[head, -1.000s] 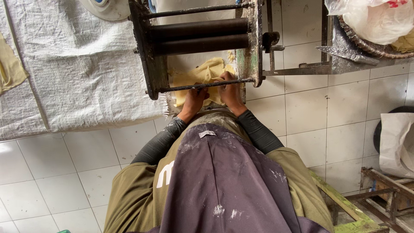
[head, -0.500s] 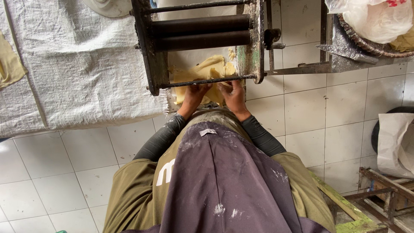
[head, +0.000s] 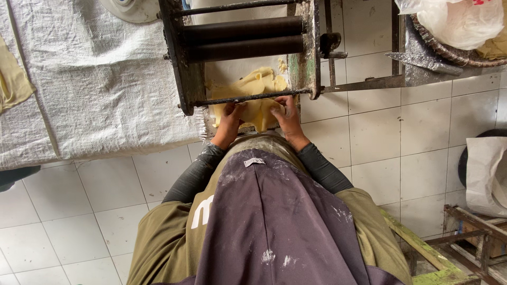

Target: The person flattens pieces of dough using a manual pasta roller machine, feeding the dough through the rollers while turning the hand crank.

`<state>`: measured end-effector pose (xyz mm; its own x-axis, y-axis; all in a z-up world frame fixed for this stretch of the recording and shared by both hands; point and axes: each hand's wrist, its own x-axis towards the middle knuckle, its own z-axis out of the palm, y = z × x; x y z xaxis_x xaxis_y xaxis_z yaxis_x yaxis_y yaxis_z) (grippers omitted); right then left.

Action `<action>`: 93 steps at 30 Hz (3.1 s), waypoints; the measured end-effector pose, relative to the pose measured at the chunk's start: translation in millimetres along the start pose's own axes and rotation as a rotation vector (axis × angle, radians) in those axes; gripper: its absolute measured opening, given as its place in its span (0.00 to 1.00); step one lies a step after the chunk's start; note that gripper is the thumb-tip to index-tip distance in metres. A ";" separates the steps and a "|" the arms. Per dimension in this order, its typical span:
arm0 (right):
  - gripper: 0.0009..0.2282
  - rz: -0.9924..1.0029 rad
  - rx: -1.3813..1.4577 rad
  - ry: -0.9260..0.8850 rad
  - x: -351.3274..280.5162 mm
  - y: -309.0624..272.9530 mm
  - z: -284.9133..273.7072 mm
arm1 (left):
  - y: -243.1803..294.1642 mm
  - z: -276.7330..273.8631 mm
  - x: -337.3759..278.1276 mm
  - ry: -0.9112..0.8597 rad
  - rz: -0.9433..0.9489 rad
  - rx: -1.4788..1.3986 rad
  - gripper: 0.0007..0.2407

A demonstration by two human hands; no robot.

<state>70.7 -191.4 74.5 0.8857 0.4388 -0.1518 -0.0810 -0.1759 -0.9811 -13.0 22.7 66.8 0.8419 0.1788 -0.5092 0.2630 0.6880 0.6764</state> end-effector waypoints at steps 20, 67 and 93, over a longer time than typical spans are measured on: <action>0.11 -0.055 -0.208 0.069 11.7 1.7 -0.4 | 9.0 -6.5 -5.5 0.045 0.199 0.654 0.12; 0.12 -0.212 -0.383 -0.105 23.3 6.0 -9.8 | 37.2 -31.1 -38.2 0.196 0.059 0.502 0.12; 0.18 -0.349 -0.875 0.060 64.6 -47.6 11.9 | 65.6 -22.7 -104.8 -0.044 -0.047 0.452 0.12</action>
<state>126.4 -144.3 109.9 0.8192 0.5496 0.1638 0.5435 -0.6529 -0.5275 -94.7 65.1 152.5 0.8408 0.1182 -0.5283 0.4722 0.3171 0.8225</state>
